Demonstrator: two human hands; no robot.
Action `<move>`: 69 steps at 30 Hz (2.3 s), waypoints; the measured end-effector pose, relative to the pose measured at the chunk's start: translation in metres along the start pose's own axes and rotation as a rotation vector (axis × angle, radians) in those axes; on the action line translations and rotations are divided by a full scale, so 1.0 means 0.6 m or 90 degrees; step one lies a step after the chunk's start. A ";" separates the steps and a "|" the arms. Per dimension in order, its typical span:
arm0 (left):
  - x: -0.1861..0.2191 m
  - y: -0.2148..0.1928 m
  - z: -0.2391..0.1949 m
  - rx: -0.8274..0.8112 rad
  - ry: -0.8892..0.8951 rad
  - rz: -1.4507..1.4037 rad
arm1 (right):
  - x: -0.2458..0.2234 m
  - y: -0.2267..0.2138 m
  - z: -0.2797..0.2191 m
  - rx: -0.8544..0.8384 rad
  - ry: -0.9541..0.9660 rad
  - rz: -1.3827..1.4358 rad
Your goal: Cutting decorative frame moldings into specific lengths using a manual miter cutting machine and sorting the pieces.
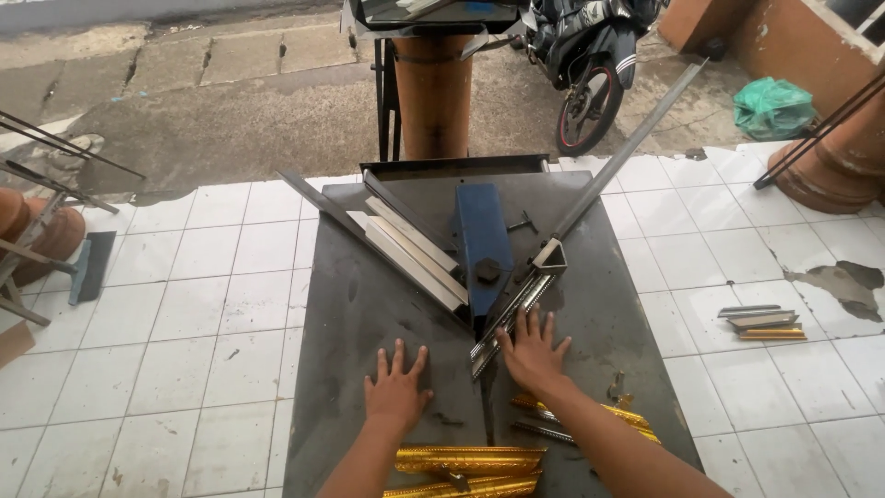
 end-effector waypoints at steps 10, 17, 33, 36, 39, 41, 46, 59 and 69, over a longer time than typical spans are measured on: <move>0.000 -0.006 -0.006 -0.003 0.010 -0.017 | 0.004 -0.027 0.021 0.008 0.041 0.000; -0.009 0.002 -0.005 0.039 0.020 0.004 | 0.037 -0.051 0.027 0.059 -0.003 -0.041; -0.026 -0.092 0.123 0.085 0.024 0.026 | 0.028 -0.072 0.273 0.035 -0.020 -0.213; -0.028 -0.080 0.134 0.087 0.024 0.024 | 0.006 -0.089 0.245 0.019 -0.001 -0.181; -0.022 -0.079 0.106 0.069 0.020 0.022 | 0.001 -0.094 0.212 0.013 0.006 -0.193; -0.020 -0.078 0.068 0.060 0.024 0.018 | 0.001 -0.089 0.178 0.017 0.004 -0.188; -0.012 -0.045 0.032 0.010 0.010 0.008 | -0.021 -0.102 0.073 0.002 0.013 -0.100; 0.080 0.094 0.025 0.292 0.063 -0.201 | 0.115 -0.133 0.024 0.067 -0.296 -0.478; -0.070 0.149 -0.011 0.258 -0.096 -0.269 | 0.226 -0.180 -0.137 -0.025 -0.120 -0.121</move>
Point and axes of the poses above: each hand's wrist, its own z-axis towards the middle knuckle, its own y-axis out of the palm, x = y × z, the point moved 4 cm from there along z, towards the middle knuckle, and after that the axes turned 10 degrees about z, right-handed, at the moved point
